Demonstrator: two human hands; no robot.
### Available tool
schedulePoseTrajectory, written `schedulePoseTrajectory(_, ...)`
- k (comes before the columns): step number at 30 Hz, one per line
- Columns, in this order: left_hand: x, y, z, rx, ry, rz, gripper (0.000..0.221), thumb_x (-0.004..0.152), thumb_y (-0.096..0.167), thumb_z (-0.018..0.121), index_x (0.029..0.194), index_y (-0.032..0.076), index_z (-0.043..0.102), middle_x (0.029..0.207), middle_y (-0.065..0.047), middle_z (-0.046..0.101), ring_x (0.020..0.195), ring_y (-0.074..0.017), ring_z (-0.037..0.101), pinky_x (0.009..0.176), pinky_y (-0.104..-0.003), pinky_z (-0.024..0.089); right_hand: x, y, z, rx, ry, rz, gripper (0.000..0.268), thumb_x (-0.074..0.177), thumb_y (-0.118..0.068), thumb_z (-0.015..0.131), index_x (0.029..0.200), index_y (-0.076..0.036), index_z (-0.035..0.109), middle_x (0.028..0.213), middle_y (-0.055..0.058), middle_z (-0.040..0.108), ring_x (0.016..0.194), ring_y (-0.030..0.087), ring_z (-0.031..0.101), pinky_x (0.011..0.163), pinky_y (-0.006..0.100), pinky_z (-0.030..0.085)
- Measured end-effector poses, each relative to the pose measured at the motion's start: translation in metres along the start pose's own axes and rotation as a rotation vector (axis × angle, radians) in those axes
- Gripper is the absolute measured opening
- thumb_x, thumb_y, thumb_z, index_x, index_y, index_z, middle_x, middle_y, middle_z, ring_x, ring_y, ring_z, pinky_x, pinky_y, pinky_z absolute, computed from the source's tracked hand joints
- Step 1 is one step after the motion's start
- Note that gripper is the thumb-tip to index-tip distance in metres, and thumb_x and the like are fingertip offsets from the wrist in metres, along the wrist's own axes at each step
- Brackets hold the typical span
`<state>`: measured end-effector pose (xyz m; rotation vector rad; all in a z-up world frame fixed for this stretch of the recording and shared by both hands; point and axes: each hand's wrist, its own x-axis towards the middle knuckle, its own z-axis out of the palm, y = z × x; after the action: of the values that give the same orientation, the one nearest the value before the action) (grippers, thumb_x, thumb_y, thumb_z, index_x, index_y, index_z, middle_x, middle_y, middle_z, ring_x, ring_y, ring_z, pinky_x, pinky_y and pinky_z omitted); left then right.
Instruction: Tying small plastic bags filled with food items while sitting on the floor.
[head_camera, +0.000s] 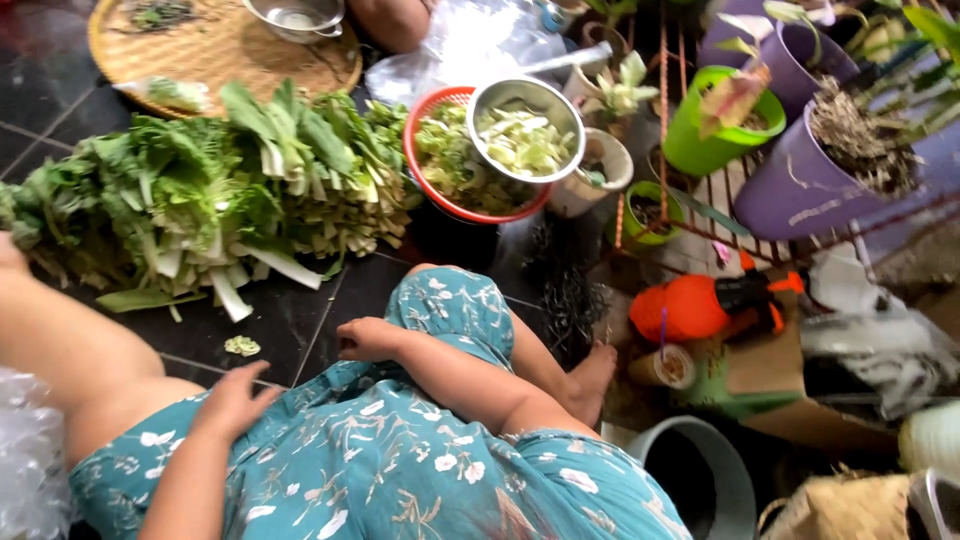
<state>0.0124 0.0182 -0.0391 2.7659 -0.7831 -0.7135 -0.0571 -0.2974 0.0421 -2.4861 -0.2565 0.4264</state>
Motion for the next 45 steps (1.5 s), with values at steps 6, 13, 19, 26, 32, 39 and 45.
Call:
schedulePoseTrajectory(6,0.007,-0.019,-0.005,-0.639,0.142,-0.062,0.066,0.089,0.049,0.079,0.146,0.019,0.063,0.133,-0.010,0.072,0.117,-0.0255,0.069,0.103,-0.041,0.053,-0.009,-0.011,-0.014,0.036,0.196,-0.008,0.025,0.086,-0.035,0.070,0.102,-0.015,0.068,0.096,0.013,0.071,0.097,0.038,0.071,0.086,0.050,0.058)
schedulePoseTrajectory(13,0.015,-0.010,-0.011,-0.589,0.070,-0.010,0.063,0.090,0.050,0.077,0.144,0.019,0.065,0.132,-0.012,0.073,0.116,-0.0277,0.070,0.100,-0.045,0.056,-0.044,0.018,-0.058,-0.030,0.808,0.015,0.018,0.081,-0.020,0.076,0.098,-0.022,0.071,0.101,0.002,0.068,0.107,0.027,0.065,0.100,0.040,0.049)
schedulePoseTrajectory(19,-0.001,0.018,-0.044,-0.543,-0.077,0.135,0.050,0.093,0.045,0.070,0.131,0.012,0.074,0.123,-0.019,0.077,0.118,-0.0392,0.070,0.103,-0.051,0.054,-0.131,0.112,-0.067,-0.229,0.968,0.650,0.036,0.087,-0.047,0.068,0.120,-0.033,0.069,0.121,-0.002,0.065,0.117,0.025,0.060,0.098,0.044,0.049)
schedulePoseTrajectory(26,0.003,0.038,-0.050,-0.256,-0.298,0.205,0.061,0.089,0.066,0.059,0.115,0.017,0.083,0.112,-0.013,0.083,0.117,-0.0344,0.072,0.103,-0.046,0.054,-0.234,0.197,-0.018,0.310,0.637,1.085,0.080,0.103,-0.079,0.026,0.142,-0.018,0.060,0.144,0.018,0.061,0.138,0.037,0.052,0.118,0.051,0.036)
schedulePoseTrajectory(32,0.027,0.054,-0.024,-0.113,-0.477,0.289,0.084,0.082,0.076,0.055,0.123,0.006,0.078,0.132,-0.019,0.073,0.130,-0.0376,0.063,0.113,-0.049,0.046,-0.228,0.070,-0.060,0.286,0.681,0.972,0.079,0.102,-0.077,0.029,0.143,-0.018,0.060,0.143,0.017,0.061,0.137,0.035,0.053,0.117,0.049,0.037)
schedulePoseTrajectory(39,0.063,0.060,0.021,0.076,-0.568,0.373,0.091,0.081,0.081,0.052,0.136,0.010,0.069,0.148,-0.013,0.061,0.142,-0.0321,0.053,0.121,-0.045,0.040,-0.216,-0.016,-0.091,0.279,0.741,0.788,0.077,0.101,-0.075,0.033,0.144,-0.016,0.059,0.143,0.015,0.061,0.136,0.032,0.054,0.116,0.047,0.039)
schedulePoseTrajectory(45,0.063,0.058,0.020,0.066,-0.594,0.353,0.095,0.082,0.085,0.051,0.146,0.016,0.063,0.155,-0.010,0.055,0.146,-0.0314,0.047,0.122,-0.049,0.035,-0.213,-0.074,-0.120,0.319,0.814,0.627,0.076,0.100,-0.073,0.036,0.144,-0.015,0.059,0.142,0.014,0.062,0.134,0.029,0.055,0.114,0.044,0.041)
